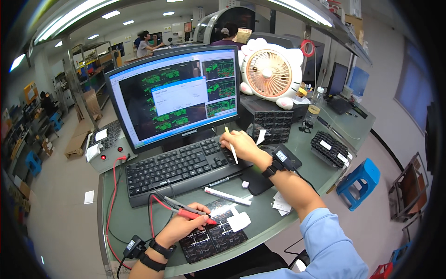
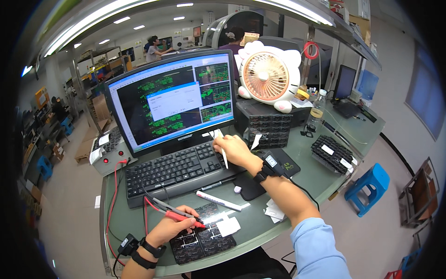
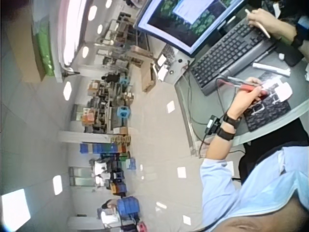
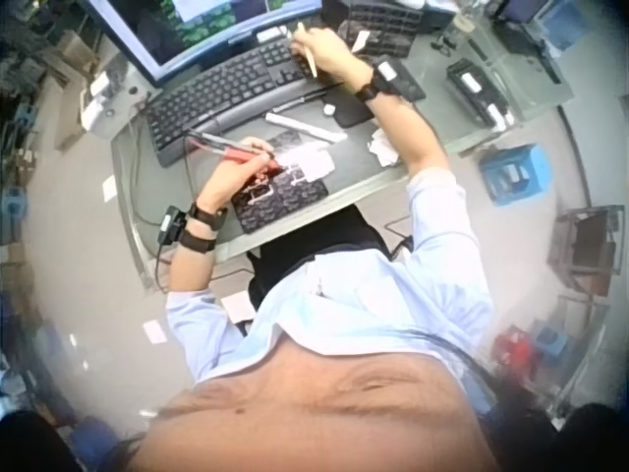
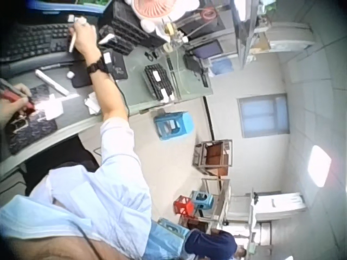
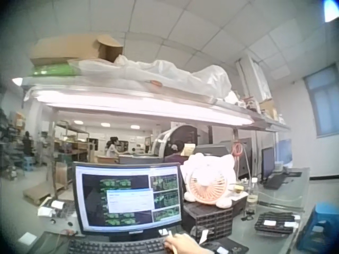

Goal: Using a probe and a paint marker to test and mark components on a circuit board while referencing a computer screen.

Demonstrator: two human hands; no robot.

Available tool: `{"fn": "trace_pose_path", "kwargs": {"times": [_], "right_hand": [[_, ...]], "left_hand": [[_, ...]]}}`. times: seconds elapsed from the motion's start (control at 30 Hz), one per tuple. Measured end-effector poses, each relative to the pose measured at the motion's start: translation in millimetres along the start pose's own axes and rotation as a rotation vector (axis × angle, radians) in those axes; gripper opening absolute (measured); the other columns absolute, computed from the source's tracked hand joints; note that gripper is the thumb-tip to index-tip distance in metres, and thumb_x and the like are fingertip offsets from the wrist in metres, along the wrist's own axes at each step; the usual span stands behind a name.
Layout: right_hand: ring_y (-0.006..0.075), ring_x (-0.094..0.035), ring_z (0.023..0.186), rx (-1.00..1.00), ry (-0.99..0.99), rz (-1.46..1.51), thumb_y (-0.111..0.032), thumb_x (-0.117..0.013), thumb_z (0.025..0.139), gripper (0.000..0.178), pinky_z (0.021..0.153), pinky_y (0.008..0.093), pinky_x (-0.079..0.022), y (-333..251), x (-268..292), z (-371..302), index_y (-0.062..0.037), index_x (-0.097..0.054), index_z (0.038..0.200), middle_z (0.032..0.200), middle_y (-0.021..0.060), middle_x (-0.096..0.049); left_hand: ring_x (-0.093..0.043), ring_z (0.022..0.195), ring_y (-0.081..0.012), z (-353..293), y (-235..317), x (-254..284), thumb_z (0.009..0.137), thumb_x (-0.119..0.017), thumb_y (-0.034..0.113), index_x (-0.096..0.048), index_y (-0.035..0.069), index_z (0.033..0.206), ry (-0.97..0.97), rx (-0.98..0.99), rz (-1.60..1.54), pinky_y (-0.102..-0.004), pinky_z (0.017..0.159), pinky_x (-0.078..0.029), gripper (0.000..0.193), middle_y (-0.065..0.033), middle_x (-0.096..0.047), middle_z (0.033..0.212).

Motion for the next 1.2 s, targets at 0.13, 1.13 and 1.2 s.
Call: {"fn": "trace_pose_path", "kwargs": {"times": [0.13, 1.13, 1.2], "right_hand": [[0.0243, -0.060, 0.082, 0.038, 0.000, 0.048, -0.026, -0.056, 0.095, 0.015, 0.077, 0.0377, -0.041, 3.0, 6.6, -8.3, -0.0124, -0.060, 0.090, 0.075, 0.0010, -0.066], [0.0319, -0.068, 0.081, -0.159, 0.268, 0.311, -0.013, -0.060, 0.092, 0.011, 0.070, 0.0395, -0.051, 16.6, 32.7, -64.3, -0.0037, -0.060, 0.099, 0.085, 0.0119, -0.071], [0.0322, -0.068, 0.079, -0.143, 0.282, 0.304, -0.013, -0.059, 0.093, 0.011, 0.070, 0.0395, -0.050, 15.2, 33.3, -64.6, -0.0041, -0.060, 0.098, 0.083, 0.0119, -0.071]], "left_hand": [[-0.061, 0.079, -0.0066, 1.3, -0.6, -0.7, 0.093, -0.062, 0.020, -0.060, 0.003, 0.108, -0.009, -0.007, -0.004, -0.0213, 0.072, -0.051, 0.023, -0.0035, -0.066, 0.096], [-0.057, 0.086, -0.0078, -2.4, 7.1, -6.4, 0.088, -0.070, 0.020, -0.062, 0.002, 0.109, 0.020, -0.113, 0.080, -0.0215, 0.079, -0.046, 0.029, -0.0017, -0.062, 0.098], [-0.057, 0.088, -0.0081, -4.8, 10.9, -10.1, 0.088, -0.071, 0.021, -0.062, 0.002, 0.109, 0.015, -0.119, 0.092, -0.0222, 0.080, -0.046, 0.030, -0.0021, -0.062, 0.098]]}}
Point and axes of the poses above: each hand's wrist, its own z-axis towards the middle knuckle, its own x-axis out of the back of the hand, y = z × x, the point moved 8 cm from there along z, towards the middle knuckle
